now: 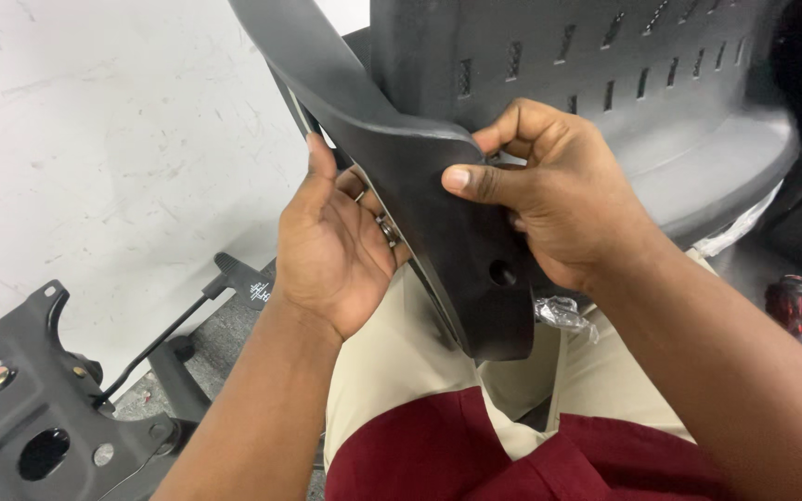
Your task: The person attaches a black plastic armrest to the side of an office chair seat using a screwdriver and screws. They align the armrest, insert a screw, and tighten it with a screwdriver, repeating the process for a second screw.
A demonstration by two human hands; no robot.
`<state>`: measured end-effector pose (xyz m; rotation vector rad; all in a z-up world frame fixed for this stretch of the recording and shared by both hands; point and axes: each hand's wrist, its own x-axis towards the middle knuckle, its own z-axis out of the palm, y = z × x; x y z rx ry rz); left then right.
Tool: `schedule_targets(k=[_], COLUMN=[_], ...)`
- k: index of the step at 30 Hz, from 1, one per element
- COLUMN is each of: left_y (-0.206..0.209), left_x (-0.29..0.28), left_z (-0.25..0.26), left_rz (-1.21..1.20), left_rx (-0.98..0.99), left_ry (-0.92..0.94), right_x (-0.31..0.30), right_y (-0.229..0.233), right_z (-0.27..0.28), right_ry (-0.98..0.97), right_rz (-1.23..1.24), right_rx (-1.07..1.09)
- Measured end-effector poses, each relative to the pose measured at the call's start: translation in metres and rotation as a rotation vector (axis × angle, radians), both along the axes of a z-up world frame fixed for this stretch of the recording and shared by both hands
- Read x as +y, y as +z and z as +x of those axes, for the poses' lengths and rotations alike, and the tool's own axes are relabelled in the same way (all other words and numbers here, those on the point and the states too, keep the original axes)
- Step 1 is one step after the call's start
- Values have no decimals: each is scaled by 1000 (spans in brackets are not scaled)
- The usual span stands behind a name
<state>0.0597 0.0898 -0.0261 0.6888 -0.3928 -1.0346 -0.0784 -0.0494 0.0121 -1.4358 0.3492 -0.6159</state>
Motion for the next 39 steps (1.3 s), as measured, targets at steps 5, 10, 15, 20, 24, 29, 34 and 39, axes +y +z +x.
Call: schedule_targets(k=[5, 10, 15, 20, 24, 29, 34, 39], left_y=[-22, -44, -42, -38, -47, -52, -42, -37], left_x=[-6, -12, -21, -24, -26, -32, -39, -42], left_z=[-4, -9, -14, -7, 0, 9, 22, 33], left_rz=[66, -13, 179, 226, 174, 42, 40, -47], left_rx=[88, 93, 189, 141, 100, -42, -31, -54], left_ry=[28, 86, 176, 156, 160, 122, 119, 89], right_x=[1, 0, -9, -9, 0, 0, 2, 4], right_y=[-1, -3, -2, -8, -15, -13, -13, -11], right_z=[-2, -4, -7, -8, -3, 0, 0, -3], right_ry=[38, 80, 134, 82, -34, -83, -137, -166], right_rz=[46, -46, -67, -173, -315, -374, -465, -481], right_rx=[-50, -70, -16, -23, 28, 80, 73, 96])
